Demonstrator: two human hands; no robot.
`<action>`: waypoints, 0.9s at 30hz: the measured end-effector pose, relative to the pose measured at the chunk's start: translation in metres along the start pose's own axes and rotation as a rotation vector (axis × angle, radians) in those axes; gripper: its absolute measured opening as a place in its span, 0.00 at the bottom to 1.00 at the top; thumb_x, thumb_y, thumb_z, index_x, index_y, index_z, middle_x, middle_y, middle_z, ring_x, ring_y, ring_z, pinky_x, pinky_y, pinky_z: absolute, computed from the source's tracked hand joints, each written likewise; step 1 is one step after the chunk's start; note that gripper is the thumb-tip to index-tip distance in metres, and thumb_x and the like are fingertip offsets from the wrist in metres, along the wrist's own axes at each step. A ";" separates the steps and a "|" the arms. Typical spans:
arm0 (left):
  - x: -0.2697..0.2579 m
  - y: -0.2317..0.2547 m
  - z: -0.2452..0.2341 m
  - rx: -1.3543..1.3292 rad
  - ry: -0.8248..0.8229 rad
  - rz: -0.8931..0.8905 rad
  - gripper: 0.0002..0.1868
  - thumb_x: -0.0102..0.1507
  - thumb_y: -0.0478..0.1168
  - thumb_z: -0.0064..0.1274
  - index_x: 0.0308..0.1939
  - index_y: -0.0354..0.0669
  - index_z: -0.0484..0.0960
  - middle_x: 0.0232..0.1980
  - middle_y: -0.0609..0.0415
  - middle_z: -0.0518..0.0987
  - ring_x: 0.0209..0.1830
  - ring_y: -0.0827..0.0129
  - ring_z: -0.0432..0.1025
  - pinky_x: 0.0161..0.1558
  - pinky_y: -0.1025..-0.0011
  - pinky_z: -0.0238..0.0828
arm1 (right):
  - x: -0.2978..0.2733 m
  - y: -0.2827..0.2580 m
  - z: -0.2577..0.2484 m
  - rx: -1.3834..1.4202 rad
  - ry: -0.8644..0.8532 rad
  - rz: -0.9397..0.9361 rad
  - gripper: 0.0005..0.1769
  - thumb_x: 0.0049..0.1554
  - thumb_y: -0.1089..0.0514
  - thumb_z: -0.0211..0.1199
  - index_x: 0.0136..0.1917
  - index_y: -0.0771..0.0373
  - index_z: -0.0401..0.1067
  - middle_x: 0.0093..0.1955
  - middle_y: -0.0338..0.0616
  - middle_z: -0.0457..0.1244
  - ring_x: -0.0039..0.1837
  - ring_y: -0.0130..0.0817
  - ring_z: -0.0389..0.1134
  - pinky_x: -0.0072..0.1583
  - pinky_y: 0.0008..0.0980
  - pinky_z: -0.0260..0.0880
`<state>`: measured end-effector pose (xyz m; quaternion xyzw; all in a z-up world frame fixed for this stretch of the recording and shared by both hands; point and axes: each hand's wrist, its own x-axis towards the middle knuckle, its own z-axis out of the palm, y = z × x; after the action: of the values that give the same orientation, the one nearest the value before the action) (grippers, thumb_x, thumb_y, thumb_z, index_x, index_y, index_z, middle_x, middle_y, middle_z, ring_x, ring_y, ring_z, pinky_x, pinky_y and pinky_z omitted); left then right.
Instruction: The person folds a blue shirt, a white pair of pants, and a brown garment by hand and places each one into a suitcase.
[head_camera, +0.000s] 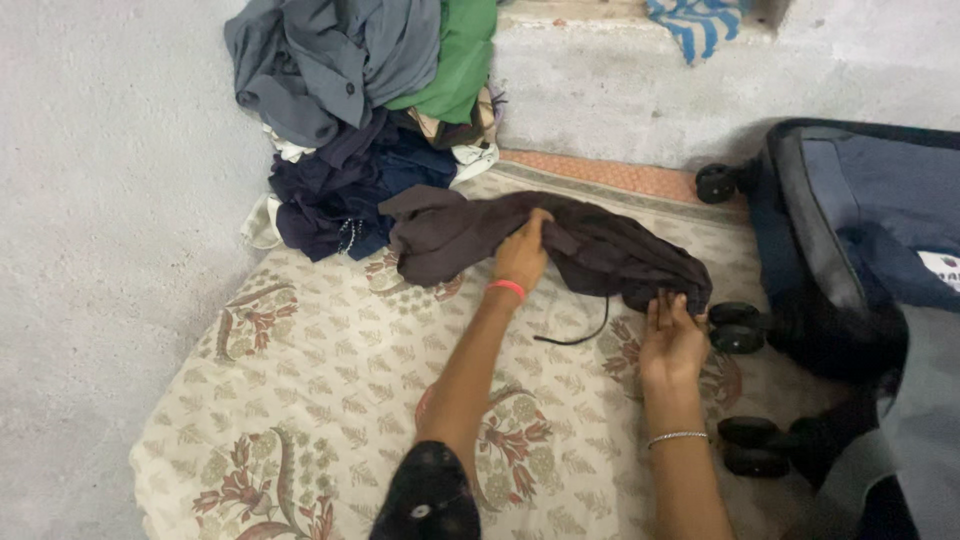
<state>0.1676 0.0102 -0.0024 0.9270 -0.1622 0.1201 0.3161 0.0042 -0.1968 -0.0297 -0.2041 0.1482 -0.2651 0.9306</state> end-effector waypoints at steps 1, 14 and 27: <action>0.000 -0.003 -0.016 -0.013 -0.029 0.033 0.26 0.66 0.39 0.46 0.70 0.52 0.70 0.57 0.40 0.83 0.57 0.41 0.76 0.59 0.47 0.69 | -0.001 0.000 0.001 -0.030 -0.023 -0.023 0.22 0.61 0.66 0.62 0.67 0.59 0.62 0.55 0.39 0.67 0.61 0.35 0.70 0.69 0.40 0.68; -0.036 -0.020 -0.186 0.191 0.074 0.192 0.12 0.60 0.40 0.53 0.47 0.49 0.85 0.52 0.48 0.84 0.52 0.51 0.77 0.52 0.55 0.73 | -0.023 0.020 0.027 -0.576 0.003 -0.441 0.19 0.65 0.69 0.62 0.65 0.58 0.62 0.56 0.40 0.62 0.55 0.29 0.64 0.56 0.29 0.67; -0.081 0.044 -0.064 0.289 0.138 0.505 0.20 0.62 0.44 0.59 0.57 0.45 0.77 0.52 0.51 0.79 0.56 0.59 0.73 0.59 0.61 0.69 | -0.054 0.013 0.040 -0.640 -0.080 -0.588 0.16 0.66 0.71 0.57 0.64 0.59 0.60 0.60 0.41 0.60 0.60 0.30 0.66 0.62 0.30 0.69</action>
<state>0.0690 0.0352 0.0448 0.8823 -0.3472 0.2798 0.1511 -0.0187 -0.1448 0.0079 -0.5259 0.1224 -0.4514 0.7104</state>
